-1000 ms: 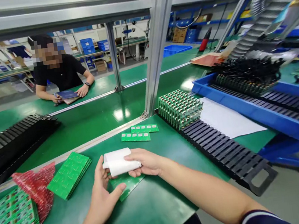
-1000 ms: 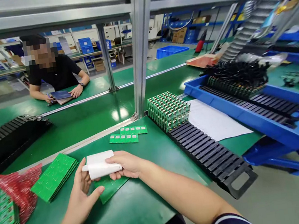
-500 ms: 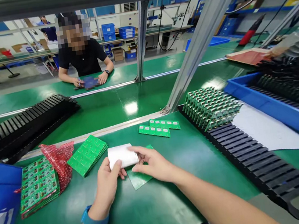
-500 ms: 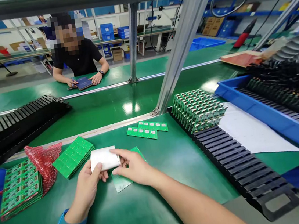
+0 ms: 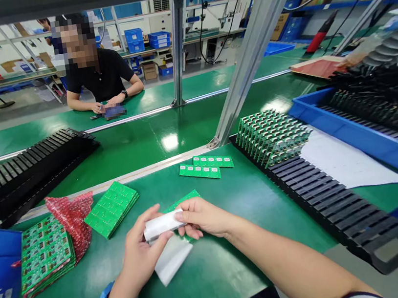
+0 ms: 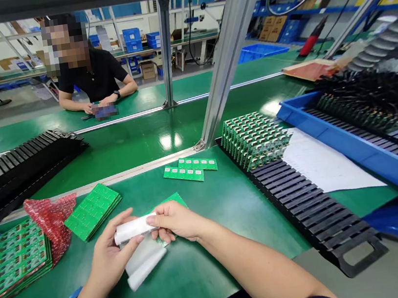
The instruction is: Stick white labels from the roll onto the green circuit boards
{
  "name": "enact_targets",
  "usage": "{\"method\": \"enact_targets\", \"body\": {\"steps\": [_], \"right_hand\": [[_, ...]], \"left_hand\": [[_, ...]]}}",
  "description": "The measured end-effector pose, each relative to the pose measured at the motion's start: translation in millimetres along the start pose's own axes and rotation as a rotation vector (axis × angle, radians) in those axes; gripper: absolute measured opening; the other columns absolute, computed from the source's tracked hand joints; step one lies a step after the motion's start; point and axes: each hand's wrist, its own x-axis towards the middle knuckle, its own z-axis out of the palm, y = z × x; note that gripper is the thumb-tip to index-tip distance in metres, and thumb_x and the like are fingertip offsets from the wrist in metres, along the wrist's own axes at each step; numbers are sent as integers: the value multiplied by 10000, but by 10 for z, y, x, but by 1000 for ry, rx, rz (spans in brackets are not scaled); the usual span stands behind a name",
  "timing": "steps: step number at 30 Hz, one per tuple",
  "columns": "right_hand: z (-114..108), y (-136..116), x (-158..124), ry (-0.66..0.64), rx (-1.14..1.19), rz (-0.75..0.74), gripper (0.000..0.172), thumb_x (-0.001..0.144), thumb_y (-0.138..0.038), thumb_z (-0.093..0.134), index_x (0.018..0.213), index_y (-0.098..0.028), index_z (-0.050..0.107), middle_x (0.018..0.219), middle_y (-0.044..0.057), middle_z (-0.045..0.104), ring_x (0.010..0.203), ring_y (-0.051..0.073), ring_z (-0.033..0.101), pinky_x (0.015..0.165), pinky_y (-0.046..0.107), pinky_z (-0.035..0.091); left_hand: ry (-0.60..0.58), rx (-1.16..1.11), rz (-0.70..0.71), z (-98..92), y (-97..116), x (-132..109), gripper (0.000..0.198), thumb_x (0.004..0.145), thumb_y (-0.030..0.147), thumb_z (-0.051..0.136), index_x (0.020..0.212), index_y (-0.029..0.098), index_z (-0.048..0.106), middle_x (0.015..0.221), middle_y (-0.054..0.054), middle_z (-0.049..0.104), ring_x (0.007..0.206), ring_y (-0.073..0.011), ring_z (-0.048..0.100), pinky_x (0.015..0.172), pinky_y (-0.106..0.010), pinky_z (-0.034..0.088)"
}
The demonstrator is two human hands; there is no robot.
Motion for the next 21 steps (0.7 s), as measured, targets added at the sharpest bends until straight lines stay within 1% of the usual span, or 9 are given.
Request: {"method": "enact_targets", "body": {"steps": [2, 4, 8, 10, 13, 15, 18, 19, 21], "right_hand": [[7, 9, -9, 20, -57, -10, 590, 804, -737, 687, 778, -154, 604, 617, -4, 654, 390, 52, 440, 371, 192, 251], [7, 9, -23, 73, -121, -59, 578, 780, -725, 724, 779, -160, 600, 596, -34, 604, 429, 50, 411, 411, 194, 259], [21, 34, -39, 157, -176, -172, 546, 614, -517, 942, 915, -161, 659, 712, -41, 606, 615, 88, 500, 570, 219, 395], [42, 82, -29, 146, -141, -167, 542, 628, -506, 938, 941, -165, 656, 737, -31, 623, 639, 101, 529, 607, 239, 429], [54, 150, -22, 103, -106, -106, 535, 682, -581, 881, 919, -165, 643, 676, -37, 603, 581, 101, 525, 563, 242, 426], [3, 143, -55, 83, -199, -116, 536, 706, -605, 857, 941, -163, 668, 688, -22, 622, 596, 116, 551, 571, 253, 451], [-206, 39, -178, 117, -589, -275, 576, 704, -525, 897, 1125, -184, 701, 1004, 73, 730, 903, 208, 665, 834, 361, 546], [-300, -4, -229, 142, -742, -327, 656, 690, -492, 918, 1226, -200, 678, 1171, 107, 716, 1072, 252, 654, 969, 418, 521], [-487, -63, -315, 178, -986, -356, 871, 669, -478, 938, 1418, -234, 568, 1462, 154, 575, 1367, 325, 509, 1156, 527, 388]], "left_hand": [[3, -61, -127, 13, 10, 7, 354, 821, 433, 765, 1081, 198, 715, 947, -66, 757, 758, -201, 682, 669, -292, 538], [60, -133, -223, 22, 16, 30, 349, 770, 450, 790, 981, 179, 728, 841, -47, 738, 656, -171, 627, 576, -255, 491], [78, -231, -316, 25, 41, 83, 361, 713, 448, 808, 915, 160, 728, 768, -38, 722, 605, -158, 592, 539, -238, 466], [43, -219, -306, 26, 49, 90, 334, 678, 438, 830, 828, 162, 719, 715, -28, 701, 587, -156, 577, 529, -235, 450], [-20, -221, -267, 19, 22, 53, 412, 607, 378, 887, 928, 183, 718, 810, -32, 727, 672, -183, 633, 585, -251, 491], [-59, -208, -266, -14, -21, 3, 460, 634, 356, 881, 1035, 203, 716, 919, -45, 746, 751, -199, 669, 644, -266, 519], [-68, -206, -351, -131, -84, -60, 346, 709, 385, 842, 978, 198, 734, 882, -39, 737, 711, -177, 643, 630, -252, 496], [-60, -240, -398, -181, -97, -70, 348, 710, 403, 847, 963, 196, 730, 852, -32, 729, 676, -164, 622, 606, -242, 479], [-60, -351, -492, -276, -113, -71, 406, 693, 440, 868, 980, 201, 710, 813, -16, 717, 621, -144, 588, 562, -223, 447]]}}
